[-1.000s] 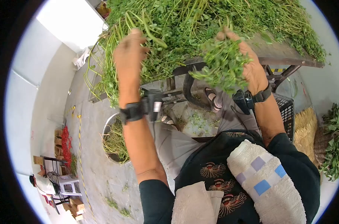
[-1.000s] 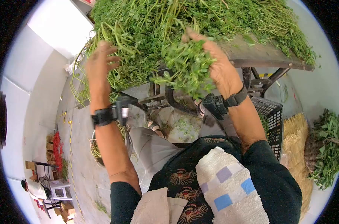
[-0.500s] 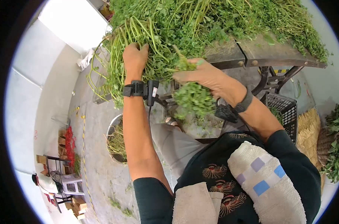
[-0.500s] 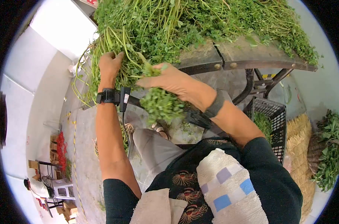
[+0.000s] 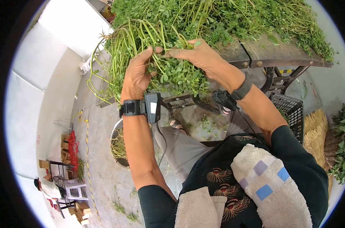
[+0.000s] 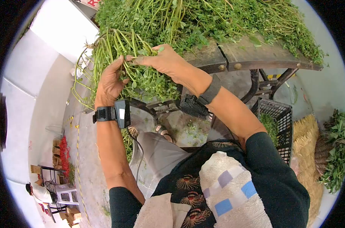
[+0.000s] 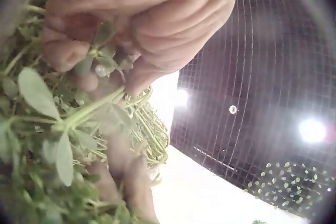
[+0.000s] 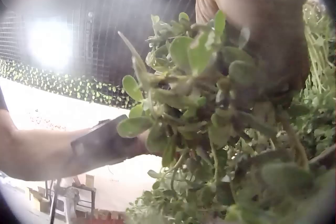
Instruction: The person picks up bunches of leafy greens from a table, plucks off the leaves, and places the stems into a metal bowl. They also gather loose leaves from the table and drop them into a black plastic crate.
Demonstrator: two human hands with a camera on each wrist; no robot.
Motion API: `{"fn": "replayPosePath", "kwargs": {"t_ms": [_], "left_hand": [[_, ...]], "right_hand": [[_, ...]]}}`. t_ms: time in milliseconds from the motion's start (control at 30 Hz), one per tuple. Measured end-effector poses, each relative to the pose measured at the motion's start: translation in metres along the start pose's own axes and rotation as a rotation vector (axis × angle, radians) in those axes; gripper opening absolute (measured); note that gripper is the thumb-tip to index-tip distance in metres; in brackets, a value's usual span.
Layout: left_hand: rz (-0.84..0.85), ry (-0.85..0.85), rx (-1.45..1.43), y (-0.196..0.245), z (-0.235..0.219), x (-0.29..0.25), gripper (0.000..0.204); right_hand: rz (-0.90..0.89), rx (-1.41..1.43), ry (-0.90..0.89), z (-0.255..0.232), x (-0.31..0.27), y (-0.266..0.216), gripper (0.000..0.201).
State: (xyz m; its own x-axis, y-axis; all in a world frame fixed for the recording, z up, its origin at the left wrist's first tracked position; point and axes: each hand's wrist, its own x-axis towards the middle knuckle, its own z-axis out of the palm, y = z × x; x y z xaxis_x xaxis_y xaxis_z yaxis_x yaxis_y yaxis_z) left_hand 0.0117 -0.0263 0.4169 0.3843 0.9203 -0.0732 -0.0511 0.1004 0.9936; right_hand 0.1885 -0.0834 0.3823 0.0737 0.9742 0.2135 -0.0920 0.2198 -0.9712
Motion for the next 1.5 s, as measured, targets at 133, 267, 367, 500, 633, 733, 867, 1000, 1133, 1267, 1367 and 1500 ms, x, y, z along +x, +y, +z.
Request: {"fn": "replayPosePath", "kwargs": {"t_ms": [133,267,367,500,633,733,867,1000,1133,1267,1367,1500], "left_hand": [[0.029,-0.137,-0.007,-0.003,-0.002,0.001,0.026],[0.055,-0.116,-0.002,-0.004,0.003,-0.002,0.029],[0.047,-0.027,-0.052,-0.007,0.005,-0.002,0.027],[0.119,-0.060,-0.065,-0.019,-0.003,0.007,0.023],[0.175,-0.025,-0.081,-0.019,0.002,0.002,0.022],[0.128,-0.049,-0.083,-0.022,0.000,0.002,0.024],[0.075,-0.045,-0.100,-0.020,0.013,-0.002,0.030],[0.033,-0.087,-0.182,-0.026,0.008,0.002,0.040],[0.033,-0.222,-0.316,-0.033,0.017,-0.002,0.045],[0.064,-0.190,-0.348,-0.038,0.020,-0.003,0.043],[0.095,-0.166,-0.349,-0.040,0.017,0.010,0.038],[0.190,-0.112,-0.319,-0.042,0.027,0.014,0.024]], "right_hand": [[0.008,-0.005,0.218,0.017,0.005,0.008,0.053],[-0.025,0.016,-0.053,0.014,0.012,0.022,0.049],[-0.003,-0.020,-0.072,0.014,0.006,0.020,0.036],[0.016,-0.205,0.148,0.008,0.017,0.027,0.027],[-0.050,0.112,0.241,-0.006,0.014,0.013,0.031],[0.053,0.107,0.156,-0.002,0.002,0.008,0.030],[0.162,0.122,0.069,0.001,0.003,0.013,0.039],[0.178,0.346,-0.063,0.011,-0.003,0.009,0.048],[0.137,0.331,0.012,0.029,-0.022,-0.007,0.037],[0.072,0.300,-0.039,0.028,-0.009,0.014,0.030],[-0.073,0.154,-0.017,0.025,-0.001,0.019,0.023],[-0.063,-0.095,0.146,0.021,0.016,0.037,0.026]]}}
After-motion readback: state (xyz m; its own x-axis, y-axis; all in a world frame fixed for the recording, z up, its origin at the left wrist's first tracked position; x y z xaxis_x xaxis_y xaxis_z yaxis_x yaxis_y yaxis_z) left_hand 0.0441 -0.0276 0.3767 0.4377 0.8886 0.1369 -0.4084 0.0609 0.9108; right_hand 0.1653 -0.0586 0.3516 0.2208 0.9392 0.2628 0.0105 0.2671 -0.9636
